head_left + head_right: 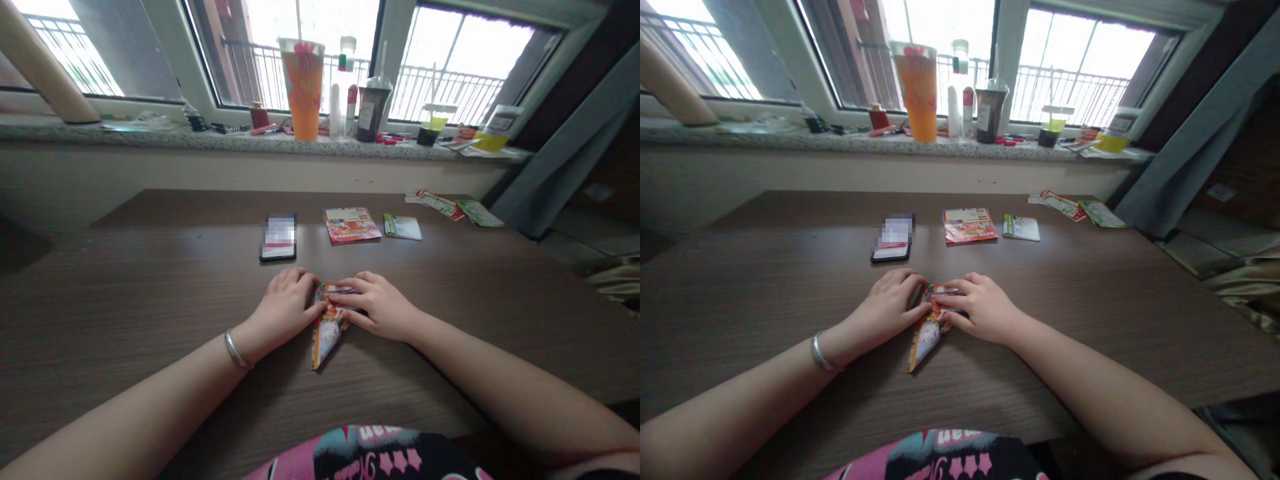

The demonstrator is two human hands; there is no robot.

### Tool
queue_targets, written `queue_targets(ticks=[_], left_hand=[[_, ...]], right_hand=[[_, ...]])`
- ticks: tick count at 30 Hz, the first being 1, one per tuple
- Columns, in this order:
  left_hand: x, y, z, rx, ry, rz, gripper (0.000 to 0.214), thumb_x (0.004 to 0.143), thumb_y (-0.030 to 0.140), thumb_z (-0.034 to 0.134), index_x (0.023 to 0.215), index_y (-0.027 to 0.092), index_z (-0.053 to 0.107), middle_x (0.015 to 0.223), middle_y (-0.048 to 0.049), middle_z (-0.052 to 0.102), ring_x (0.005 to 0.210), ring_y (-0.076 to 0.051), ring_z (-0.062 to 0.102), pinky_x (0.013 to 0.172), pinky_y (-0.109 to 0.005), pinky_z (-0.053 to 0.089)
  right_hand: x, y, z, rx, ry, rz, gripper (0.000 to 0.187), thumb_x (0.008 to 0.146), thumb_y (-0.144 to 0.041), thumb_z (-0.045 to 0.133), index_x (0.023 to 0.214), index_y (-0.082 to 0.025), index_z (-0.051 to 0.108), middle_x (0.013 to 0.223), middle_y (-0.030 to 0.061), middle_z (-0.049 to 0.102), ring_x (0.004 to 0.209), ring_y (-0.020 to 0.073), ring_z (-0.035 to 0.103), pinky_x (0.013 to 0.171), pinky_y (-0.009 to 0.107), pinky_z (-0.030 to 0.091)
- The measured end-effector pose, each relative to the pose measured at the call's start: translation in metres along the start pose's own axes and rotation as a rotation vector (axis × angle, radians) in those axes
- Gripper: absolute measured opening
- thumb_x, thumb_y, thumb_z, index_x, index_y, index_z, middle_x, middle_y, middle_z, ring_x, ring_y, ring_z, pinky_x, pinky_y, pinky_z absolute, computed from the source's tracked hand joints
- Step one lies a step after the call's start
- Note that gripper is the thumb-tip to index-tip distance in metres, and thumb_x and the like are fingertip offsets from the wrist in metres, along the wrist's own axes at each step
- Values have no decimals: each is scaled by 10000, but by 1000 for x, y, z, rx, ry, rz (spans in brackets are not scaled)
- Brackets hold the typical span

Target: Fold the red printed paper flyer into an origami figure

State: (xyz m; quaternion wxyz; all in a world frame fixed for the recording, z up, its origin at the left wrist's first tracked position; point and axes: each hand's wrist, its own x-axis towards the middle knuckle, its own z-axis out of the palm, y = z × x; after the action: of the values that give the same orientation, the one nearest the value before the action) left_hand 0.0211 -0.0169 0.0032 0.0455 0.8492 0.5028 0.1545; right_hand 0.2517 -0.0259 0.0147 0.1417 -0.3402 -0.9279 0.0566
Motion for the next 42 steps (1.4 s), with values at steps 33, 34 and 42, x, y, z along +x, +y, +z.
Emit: queue_targets(ticks=[33, 34, 42], left_hand=[[3, 15, -8, -603, 128, -18, 158, 826, 239, 572, 946, 212, 671, 834, -8, 671, 820, -170, 629, 784, -303, 491], [2, 16, -8, -602, 140, -5, 159, 830, 234, 568, 949, 215, 671, 839, -9, 670, 829, -171, 627, 787, -303, 489], [-3, 23, -8, -761, 138, 12, 155, 849, 263, 588, 984, 206, 640, 933, -16, 664, 850, -147, 621, 789, -280, 498]], right_hand=[[5, -10, 5, 324, 232, 342, 174, 818, -234, 648, 986, -192, 659, 920, 44, 662, 889, 199, 554, 808, 341, 432], [5, -11, 6, 336, 240, 341, 124, 811, -223, 656, 930, -189, 666, 871, 37, 655, 855, 191, 551, 780, 327, 428], [6, -14, 8, 566, 311, 375, 47, 818, -162, 631, 780, -181, 651, 770, 9, 614, 767, 149, 562, 701, 274, 414]])
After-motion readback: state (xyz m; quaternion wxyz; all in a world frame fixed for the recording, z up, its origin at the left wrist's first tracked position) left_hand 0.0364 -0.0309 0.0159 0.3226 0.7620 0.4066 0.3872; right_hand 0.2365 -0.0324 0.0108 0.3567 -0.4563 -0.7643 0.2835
